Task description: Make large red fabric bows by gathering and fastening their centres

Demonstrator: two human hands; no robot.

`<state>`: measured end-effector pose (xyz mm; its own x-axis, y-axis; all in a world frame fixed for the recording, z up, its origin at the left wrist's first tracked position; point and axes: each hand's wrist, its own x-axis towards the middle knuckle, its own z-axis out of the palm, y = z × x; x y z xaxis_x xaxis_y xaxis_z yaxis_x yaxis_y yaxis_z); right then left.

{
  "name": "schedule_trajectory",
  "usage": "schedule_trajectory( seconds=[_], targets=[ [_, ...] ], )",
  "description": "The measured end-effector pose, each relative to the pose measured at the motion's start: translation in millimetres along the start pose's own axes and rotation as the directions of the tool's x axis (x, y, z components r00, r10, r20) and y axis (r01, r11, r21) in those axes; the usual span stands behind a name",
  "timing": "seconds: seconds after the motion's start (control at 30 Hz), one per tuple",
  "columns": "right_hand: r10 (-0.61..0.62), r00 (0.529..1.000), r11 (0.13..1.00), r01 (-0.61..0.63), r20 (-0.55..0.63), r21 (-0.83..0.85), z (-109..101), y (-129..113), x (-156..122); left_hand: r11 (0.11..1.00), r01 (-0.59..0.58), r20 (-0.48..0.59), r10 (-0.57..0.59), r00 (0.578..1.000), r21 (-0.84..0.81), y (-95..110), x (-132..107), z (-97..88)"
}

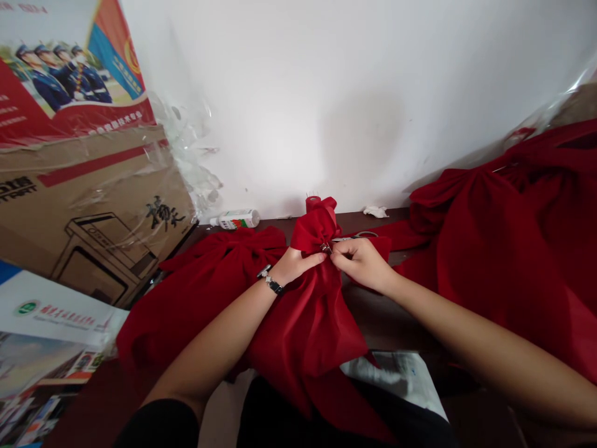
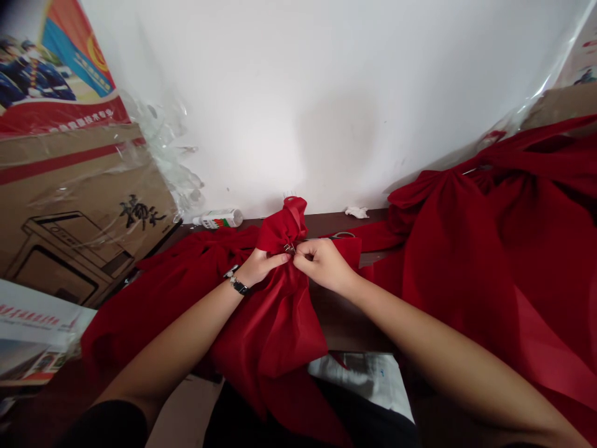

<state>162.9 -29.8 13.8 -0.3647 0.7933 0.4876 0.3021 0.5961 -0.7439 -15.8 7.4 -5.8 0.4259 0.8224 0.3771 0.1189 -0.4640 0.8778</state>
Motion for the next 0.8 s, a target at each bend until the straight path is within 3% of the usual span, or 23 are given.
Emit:
schedule_trajectory(
  seconds=[0.23, 0.57, 0.8],
  targets=[
    [-0.036, 0.999, 0.999, 0.036, 0.005, -0.009, 2, 2, -1, 0.917, 0.126, -0.072, -0.165, 0.984, -0.380, -12, 5, 5.2],
    [-0.041, 0.999, 0.990, 0.045, 0.028, -0.135, 3, 7, -1, 0.851, 0.140, -0.109, -0.224, 0.968, -0.506, 5, 8, 19.4],
    [-0.076, 0.994, 0.981, 0.089, 0.085, -0.173, 0, 5, -1, 0.812, 0.190, 0.015, -0.218, 0.976, -0.552, 8, 7, 19.4]
  ],
)
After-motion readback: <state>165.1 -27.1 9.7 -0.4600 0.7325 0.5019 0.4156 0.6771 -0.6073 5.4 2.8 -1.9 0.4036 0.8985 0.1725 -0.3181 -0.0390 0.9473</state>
